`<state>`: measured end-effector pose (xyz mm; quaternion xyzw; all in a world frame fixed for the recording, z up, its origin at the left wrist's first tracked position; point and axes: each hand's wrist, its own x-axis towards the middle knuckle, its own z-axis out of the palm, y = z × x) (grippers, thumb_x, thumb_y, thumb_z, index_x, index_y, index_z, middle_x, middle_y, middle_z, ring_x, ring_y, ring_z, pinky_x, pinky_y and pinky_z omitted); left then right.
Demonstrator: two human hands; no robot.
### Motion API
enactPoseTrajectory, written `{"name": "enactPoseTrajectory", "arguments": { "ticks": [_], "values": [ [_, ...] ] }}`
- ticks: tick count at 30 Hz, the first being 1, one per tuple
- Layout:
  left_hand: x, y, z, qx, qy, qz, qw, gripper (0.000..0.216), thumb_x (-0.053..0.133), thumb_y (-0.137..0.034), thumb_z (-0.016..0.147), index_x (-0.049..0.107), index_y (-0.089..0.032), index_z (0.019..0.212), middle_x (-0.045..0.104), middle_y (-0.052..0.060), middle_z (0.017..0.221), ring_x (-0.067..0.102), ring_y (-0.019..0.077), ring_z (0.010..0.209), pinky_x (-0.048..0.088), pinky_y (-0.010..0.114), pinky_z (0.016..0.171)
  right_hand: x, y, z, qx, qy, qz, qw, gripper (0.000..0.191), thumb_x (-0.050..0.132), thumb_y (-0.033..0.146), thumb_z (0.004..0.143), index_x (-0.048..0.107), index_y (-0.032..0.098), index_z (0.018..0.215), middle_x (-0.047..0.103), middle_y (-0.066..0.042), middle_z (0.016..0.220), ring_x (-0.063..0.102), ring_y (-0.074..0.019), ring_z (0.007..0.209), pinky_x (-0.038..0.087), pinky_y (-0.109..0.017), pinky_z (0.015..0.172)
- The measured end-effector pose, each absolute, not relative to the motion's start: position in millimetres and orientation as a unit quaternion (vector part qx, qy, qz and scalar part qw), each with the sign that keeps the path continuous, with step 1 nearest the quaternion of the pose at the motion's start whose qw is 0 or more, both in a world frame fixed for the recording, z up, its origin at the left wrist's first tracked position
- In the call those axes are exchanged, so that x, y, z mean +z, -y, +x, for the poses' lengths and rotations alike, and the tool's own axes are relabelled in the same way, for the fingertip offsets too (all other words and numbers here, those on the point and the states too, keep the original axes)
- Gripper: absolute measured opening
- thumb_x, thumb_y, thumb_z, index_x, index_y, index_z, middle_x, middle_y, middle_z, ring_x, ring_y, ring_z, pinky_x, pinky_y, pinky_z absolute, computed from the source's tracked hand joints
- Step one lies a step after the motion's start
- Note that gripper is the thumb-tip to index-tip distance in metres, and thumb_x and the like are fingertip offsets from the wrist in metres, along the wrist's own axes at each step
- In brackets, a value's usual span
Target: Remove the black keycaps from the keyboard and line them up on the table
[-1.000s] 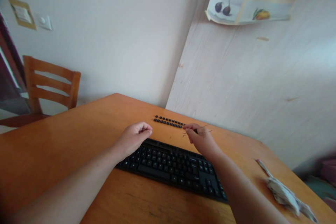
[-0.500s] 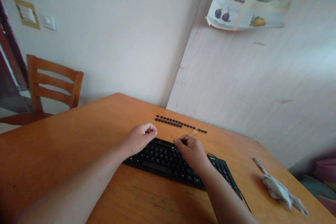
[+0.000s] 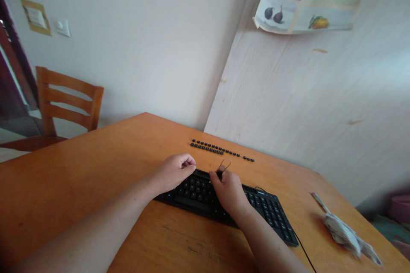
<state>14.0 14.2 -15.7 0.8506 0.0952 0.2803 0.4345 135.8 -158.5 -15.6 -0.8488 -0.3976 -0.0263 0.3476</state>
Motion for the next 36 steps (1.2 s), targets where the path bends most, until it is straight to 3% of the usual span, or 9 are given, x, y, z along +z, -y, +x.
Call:
{"name": "enactPoseTrajectory", "arguments": {
  "ticks": [6,16,23,28,33,36],
  "values": [
    [-16.7,-13.0,12.4,0.253,-0.099,0.861,0.429,0.019,0.055,-0.036,0.079,0.067,-0.022,0.080,0.069,0.003,0.078,0.062,0.0189,0.072,0.044,0.028,0.064,-18.1,160.9,138.3,0.077,0.292,-0.839,0.453,0.032,0.051,0.050,0.085,0.049,0.021,0.071,0.054,0.002,0.051,0.047,-0.0124,0.039,0.033,-0.023,0.041],
    [-15.1,-10.7,12.0,0.242,-0.097,0.856,0.446,0.020,0.058,-0.038,0.078,0.068,-0.022,0.082,0.070,0.005,0.081,0.063,0.0206,0.076,0.046,0.031,0.070,-11.6,163.8,136.0,0.120,0.226,-0.715,0.650,0.032,0.063,0.047,0.081,0.049,0.019,0.073,0.051,0.004,0.053,0.037,-0.0070,0.037,0.025,-0.018,0.035],
    [-7.1,-2.9,9.9,0.177,-0.061,0.831,0.524,0.038,0.061,-0.041,0.078,0.064,-0.019,0.108,0.070,0.006,0.095,0.064,0.0200,0.087,0.047,0.031,0.079,2.9,158.2,101.2,0.118,0.277,-0.677,0.672,0.041,0.065,0.055,0.081,0.051,0.018,0.073,0.053,0.003,0.055,0.041,-0.0062,0.040,0.029,-0.016,0.036],
    [-4.7,1.1,9.5,0.145,-0.027,0.782,0.606,0.031,0.061,-0.035,0.078,0.063,-0.017,0.103,0.069,0.005,0.091,0.063,0.0172,0.083,0.048,0.029,0.076,3.2,156.7,91.1,0.113,0.312,-0.670,0.664,0.037,0.066,0.052,0.082,0.054,0.017,0.077,0.057,0.002,0.061,0.047,-0.0072,0.043,0.036,-0.016,0.038],
    [-6.8,0.3,12.1,0.139,-0.042,0.747,0.649,0.027,0.063,-0.026,0.074,0.061,-0.016,0.099,0.067,0.004,0.085,0.063,0.0157,0.078,0.048,0.029,0.073,0.3,159.0,92.4,0.072,0.337,-0.651,0.676,0.033,0.062,0.047,0.087,0.061,0.019,0.104,0.065,-0.003,0.079,0.060,-0.0124,0.058,0.049,-0.021,0.048],
    [-5.8,-0.4,11.2,0.133,-0.050,0.727,0.671,0.030,0.062,-0.027,0.076,0.058,-0.016,0.103,0.067,0.004,0.085,0.064,0.0161,0.077,0.048,0.029,0.072,1.7,160.3,93.2,-0.010,0.399,-0.679,0.616,0.034,0.057,0.042,0.091,0.061,0.023,0.118,0.067,-0.007,0.098,0.066,-0.0162,0.073,0.055,-0.028,0.062]
  ]
}}
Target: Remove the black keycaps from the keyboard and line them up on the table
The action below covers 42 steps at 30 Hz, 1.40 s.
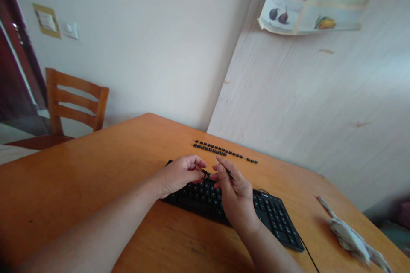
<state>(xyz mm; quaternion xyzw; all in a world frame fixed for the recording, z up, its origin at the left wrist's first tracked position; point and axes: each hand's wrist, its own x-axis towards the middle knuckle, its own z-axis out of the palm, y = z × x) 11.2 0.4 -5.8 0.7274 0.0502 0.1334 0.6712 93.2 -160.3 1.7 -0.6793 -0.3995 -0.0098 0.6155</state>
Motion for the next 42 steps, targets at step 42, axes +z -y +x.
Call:
{"name": "enactPoseTrajectory", "arguments": {
  "ticks": [42],
  "values": [
    [-1.9,-27.1,7.7,0.287,-0.190,0.750,0.565,0.029,0.059,-0.041,0.077,0.065,-0.016,0.091,0.067,0.005,0.083,0.061,0.0196,0.081,0.045,0.030,0.075,-7.9,127.6,284.1,-0.097,0.393,-0.914,-0.029,0.026,0.048,0.031,0.094,0.068,0.025,0.110,0.058,-0.010,0.103,0.059,-0.0220,0.093,0.041,-0.028,0.068]
  ]
}}
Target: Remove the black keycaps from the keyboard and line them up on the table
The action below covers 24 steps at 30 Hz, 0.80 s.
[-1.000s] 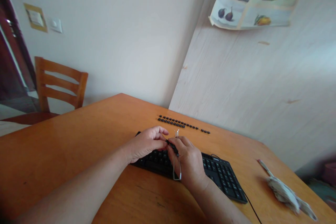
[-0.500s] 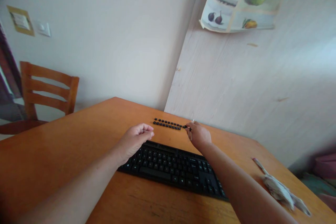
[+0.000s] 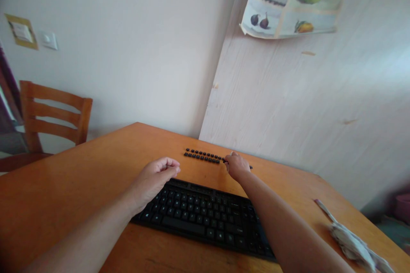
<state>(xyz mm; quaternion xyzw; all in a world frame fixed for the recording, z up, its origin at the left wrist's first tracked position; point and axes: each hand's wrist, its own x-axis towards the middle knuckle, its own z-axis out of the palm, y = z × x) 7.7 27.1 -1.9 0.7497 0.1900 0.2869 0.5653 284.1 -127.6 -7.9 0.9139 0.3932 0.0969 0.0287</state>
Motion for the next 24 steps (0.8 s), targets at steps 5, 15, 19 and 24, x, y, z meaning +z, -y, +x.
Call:
{"name": "enactPoseTrajectory", "arguments": {
  "ticks": [5,15,19,24],
  "values": [
    [-4.7,-27.9,9.0,0.279,-0.186,0.760,0.556,0.028,0.057,-0.041,0.079,0.065,-0.017,0.091,0.067,0.004,0.083,0.061,0.0189,0.080,0.045,0.030,0.076,-12.1,124.1,285.9,0.099,-0.401,0.910,0.036,0.026,0.048,0.030,0.093,0.068,0.026,0.110,0.056,-0.010,0.106,0.058,-0.0239,0.095,0.041,-0.030,0.069],
    [-1.6,-26.3,8.4,0.275,-0.194,0.757,0.560,0.028,0.059,-0.041,0.076,0.066,-0.017,0.088,0.068,0.004,0.082,0.061,0.0189,0.078,0.045,0.028,0.073,-14.6,119.8,284.0,0.093,-0.408,0.908,0.037,0.027,0.049,0.027,0.093,0.066,0.026,0.114,0.056,-0.011,0.107,0.057,-0.0242,0.098,0.042,-0.031,0.075],
    [0.2,-26.3,8.0,0.268,-0.201,0.754,0.565,0.028,0.061,-0.042,0.075,0.066,-0.017,0.088,0.068,0.004,0.082,0.061,0.0188,0.076,0.045,0.028,0.072,-17.1,119.4,285.9,0.090,-0.406,0.909,0.035,0.029,0.050,0.027,0.092,0.064,0.027,0.117,0.056,-0.011,0.108,0.056,-0.0244,0.101,0.041,-0.031,0.077],
    [-2.2,-27.6,8.0,0.270,-0.196,0.753,0.568,0.029,0.060,-0.042,0.075,0.066,-0.017,0.088,0.068,0.004,0.083,0.061,0.0194,0.079,0.045,0.029,0.074,-19.8,118.6,286.6,0.086,-0.402,0.911,0.033,0.028,0.050,0.028,0.092,0.065,0.027,0.116,0.056,-0.011,0.108,0.056,-0.0245,0.101,0.041,-0.032,0.077]
  ]
}}
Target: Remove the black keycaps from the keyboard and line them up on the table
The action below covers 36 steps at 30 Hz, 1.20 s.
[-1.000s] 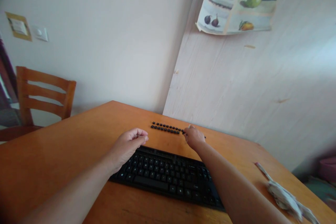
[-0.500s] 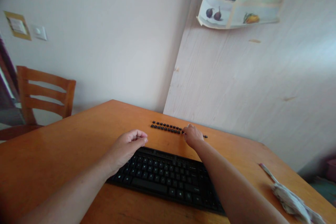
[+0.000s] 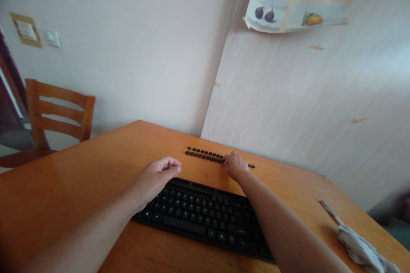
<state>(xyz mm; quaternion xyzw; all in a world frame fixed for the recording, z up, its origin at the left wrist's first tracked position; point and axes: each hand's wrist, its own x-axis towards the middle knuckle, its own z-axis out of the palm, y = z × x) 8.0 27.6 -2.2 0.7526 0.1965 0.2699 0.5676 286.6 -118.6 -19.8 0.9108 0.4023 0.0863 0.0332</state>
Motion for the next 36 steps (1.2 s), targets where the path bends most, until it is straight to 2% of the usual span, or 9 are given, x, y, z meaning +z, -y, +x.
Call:
{"name": "enactPoseTrajectory", "arguments": {
  "ticks": [11,16,19,22,23,26,28,31,36],
  "values": [
    [-1.9,-28.2,8.0,0.273,-0.191,0.763,0.554,0.028,0.059,-0.042,0.077,0.066,-0.018,0.088,0.068,0.004,0.083,0.061,0.0190,0.079,0.045,0.029,0.074,-20.4,120.0,287.1,0.091,-0.401,0.912,0.002,0.027,0.052,0.031,0.091,0.067,0.026,0.111,0.059,-0.009,0.105,0.058,-0.0236,0.095,0.041,-0.030,0.072],
    [-0.7,-27.7,7.7,0.275,-0.197,0.763,0.550,0.027,0.059,-0.041,0.076,0.066,-0.017,0.088,0.068,0.004,0.082,0.061,0.0188,0.078,0.045,0.029,0.073,-12.2,126.6,282.5,0.102,-0.401,0.909,-0.054,0.029,0.051,0.038,0.091,0.067,0.025,0.112,0.061,-0.010,0.107,0.060,-0.0222,0.092,0.042,-0.029,0.072],
    [-1.7,-27.4,8.1,0.278,-0.193,0.771,0.540,0.027,0.058,-0.041,0.077,0.066,-0.018,0.088,0.068,0.004,0.082,0.061,0.0187,0.077,0.045,0.028,0.072,-2.5,134.1,272.9,0.115,-0.406,0.901,-0.099,0.033,0.045,0.042,0.094,0.067,0.023,0.109,0.064,-0.008,0.102,0.060,-0.0207,0.089,0.043,-0.028,0.073],
    [-2.6,-27.7,8.9,0.282,-0.181,0.784,0.523,0.027,0.057,-0.040,0.078,0.066,-0.018,0.089,0.068,0.004,0.081,0.061,0.0185,0.076,0.045,0.028,0.071,8.2,145.0,253.8,0.105,-0.421,0.882,-0.183,0.035,0.038,0.039,0.095,0.068,0.022,0.098,0.065,-0.004,0.086,0.060,-0.0174,0.081,0.043,-0.025,0.068],
    [-2.8,-27.8,9.2,0.282,-0.179,0.788,0.517,0.027,0.057,-0.040,0.078,0.066,-0.018,0.089,0.067,0.004,0.081,0.061,0.0185,0.076,0.045,0.028,0.071,11.5,149.5,245.3,0.081,-0.425,0.867,-0.247,0.033,0.040,0.037,0.093,0.068,0.020,0.094,0.064,-0.003,0.077,0.059,-0.0166,0.075,0.043,-0.025,0.064],
    [-3.3,-27.7,9.6,0.282,-0.174,0.797,0.505,0.026,0.056,-0.040,0.078,0.066,-0.018,0.089,0.067,0.004,0.081,0.061,0.0184,0.075,0.045,0.029,0.070,19.6,164.6,216.7,-0.048,-0.397,0.818,-0.413,0.018,0.049,0.032,0.085,0.061,0.019,0.085,0.053,0.004,0.054,0.048,-0.0121,0.050,0.034,-0.021,0.047],
    [-4.1,-27.2,9.5,0.285,-0.169,0.801,0.499,0.025,0.056,-0.039,0.079,0.066,-0.019,0.089,0.067,0.004,0.082,0.061,0.0184,0.076,0.045,0.029,0.071,22.7,174.4,197.8,-0.136,-0.380,0.795,-0.453,0.016,0.054,0.035,0.083,0.055,0.019,0.080,0.051,0.006,0.050,0.040,-0.0093,0.041,0.027,-0.019,0.041],
    [-5.8,-26.2,9.2,0.292,-0.156,0.809,0.486,0.023,0.054,-0.038,0.080,0.066,-0.020,0.089,0.067,0.003,0.082,0.061,0.0182,0.077,0.045,0.029,0.072,23.8,184.6,174.3,-0.195,-0.381,0.778,-0.460,0.024,0.059,0.041,0.082,0.053,0.019,0.075,0.054,0.005,0.050,0.038,-0.0076,0.039,0.025,-0.018,0.039],
    [-7.9,-25.1,10.3,0.290,-0.149,0.824,0.464,0.021,0.054,-0.036,0.081,0.065,-0.020,0.089,0.068,0.003,0.083,0.062,0.0181,0.078,0.045,0.028,0.071,18.7,184.6,152.4,-0.182,-0.352,0.817,-0.418,0.026,0.060,0.043,0.082,0.053,0.019,0.075,0.057,0.003,0.051,0.039,-0.0071,0.037,0.025,-0.017,0.036]
  ]
}}
